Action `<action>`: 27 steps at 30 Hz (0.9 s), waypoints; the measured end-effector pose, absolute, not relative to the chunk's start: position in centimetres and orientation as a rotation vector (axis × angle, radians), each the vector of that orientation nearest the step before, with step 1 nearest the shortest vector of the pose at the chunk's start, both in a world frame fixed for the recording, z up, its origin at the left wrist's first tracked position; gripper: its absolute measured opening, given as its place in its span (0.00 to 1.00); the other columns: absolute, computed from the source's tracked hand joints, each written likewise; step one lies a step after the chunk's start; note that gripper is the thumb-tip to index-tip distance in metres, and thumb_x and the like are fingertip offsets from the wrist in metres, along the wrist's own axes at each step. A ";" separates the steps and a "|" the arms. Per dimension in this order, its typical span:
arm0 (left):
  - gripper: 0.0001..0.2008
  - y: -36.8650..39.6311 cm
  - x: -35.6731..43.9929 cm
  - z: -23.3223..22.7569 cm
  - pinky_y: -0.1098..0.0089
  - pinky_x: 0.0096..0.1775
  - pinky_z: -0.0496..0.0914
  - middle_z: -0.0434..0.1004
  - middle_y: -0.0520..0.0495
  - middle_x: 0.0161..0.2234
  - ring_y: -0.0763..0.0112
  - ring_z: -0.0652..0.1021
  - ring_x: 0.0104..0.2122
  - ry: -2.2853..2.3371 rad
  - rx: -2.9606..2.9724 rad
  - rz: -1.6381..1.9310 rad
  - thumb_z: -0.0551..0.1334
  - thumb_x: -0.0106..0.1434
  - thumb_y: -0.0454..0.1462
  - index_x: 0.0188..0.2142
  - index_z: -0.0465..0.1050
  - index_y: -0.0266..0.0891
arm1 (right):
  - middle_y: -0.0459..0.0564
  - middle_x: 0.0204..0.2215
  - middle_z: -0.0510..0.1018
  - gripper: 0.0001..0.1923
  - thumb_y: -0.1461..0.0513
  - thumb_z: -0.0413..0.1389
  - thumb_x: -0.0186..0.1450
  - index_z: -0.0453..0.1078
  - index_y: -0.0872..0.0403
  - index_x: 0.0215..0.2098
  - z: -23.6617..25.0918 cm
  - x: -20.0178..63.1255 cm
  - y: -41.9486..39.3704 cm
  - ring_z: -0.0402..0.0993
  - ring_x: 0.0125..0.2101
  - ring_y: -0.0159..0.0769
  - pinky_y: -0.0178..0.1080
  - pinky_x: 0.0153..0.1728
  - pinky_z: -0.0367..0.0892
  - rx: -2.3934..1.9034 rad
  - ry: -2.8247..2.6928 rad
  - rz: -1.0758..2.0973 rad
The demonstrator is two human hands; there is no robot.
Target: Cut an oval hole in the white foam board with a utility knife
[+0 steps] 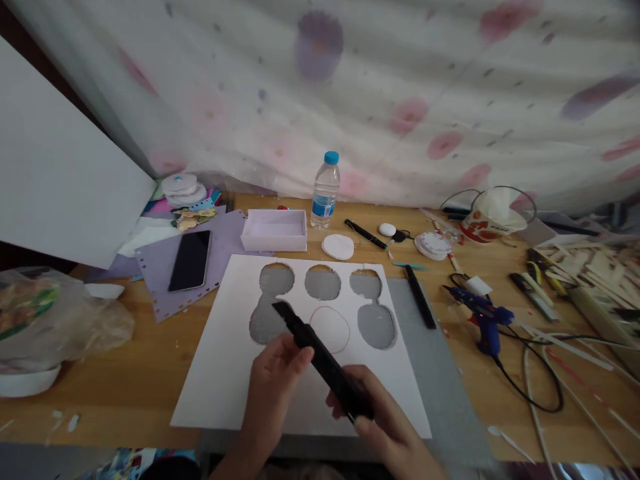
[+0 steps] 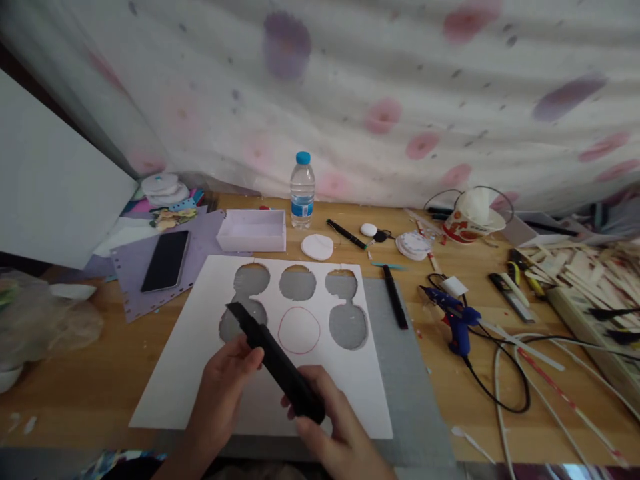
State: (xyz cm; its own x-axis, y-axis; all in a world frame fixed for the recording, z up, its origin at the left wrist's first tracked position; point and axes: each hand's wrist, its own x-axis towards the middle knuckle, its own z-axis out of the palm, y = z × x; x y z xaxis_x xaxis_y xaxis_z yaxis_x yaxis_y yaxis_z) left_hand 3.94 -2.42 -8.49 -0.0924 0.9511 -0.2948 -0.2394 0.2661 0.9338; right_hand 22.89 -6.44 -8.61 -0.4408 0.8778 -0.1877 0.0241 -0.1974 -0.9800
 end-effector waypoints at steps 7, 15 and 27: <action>0.13 -3.3 5.3 -8.7 0.69 0.43 0.70 0.77 0.46 0.37 0.66 0.76 0.39 1.180 1.186 0.974 0.59 0.66 0.45 0.40 0.75 0.39 | 0.39 0.23 0.61 0.19 0.46 0.44 0.72 0.61 0.52 0.45 -8.7 22.0 -4.8 0.55 0.22 0.29 0.32 0.24 0.55 -1.289 -1.289 1.740; 0.22 -2.3 6.3 -10.7 0.58 0.57 0.66 0.68 0.37 0.57 0.59 0.70 0.57 1.213 2.085 0.818 0.57 0.65 0.34 0.59 0.64 0.37 | 0.46 0.35 0.69 0.18 0.53 0.45 0.73 0.53 0.48 0.58 -9.4 29.1 -4.2 0.67 0.33 0.32 0.35 0.37 0.68 -1.541 -1.597 1.363; 0.35 -1.3 7.6 -13.7 0.47 0.64 0.47 0.40 0.35 0.70 0.43 0.46 0.69 1.328 2.583 0.414 0.56 0.67 0.50 0.68 0.51 0.37 | 0.53 0.62 0.68 0.29 0.62 0.44 0.74 0.42 0.43 0.71 -7.6 31.0 2.8 0.66 0.60 0.41 0.46 0.57 0.67 -1.406 -2.359 1.011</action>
State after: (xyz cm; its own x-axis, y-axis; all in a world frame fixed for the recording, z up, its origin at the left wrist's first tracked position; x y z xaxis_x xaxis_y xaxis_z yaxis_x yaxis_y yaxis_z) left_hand 7.56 -1.28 -13.72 0.5553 0.8175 0.1525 0.7593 -0.5733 0.3081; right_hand 30.96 2.82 -7.61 -0.5207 0.8393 -0.1561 0.6919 0.3078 -0.6531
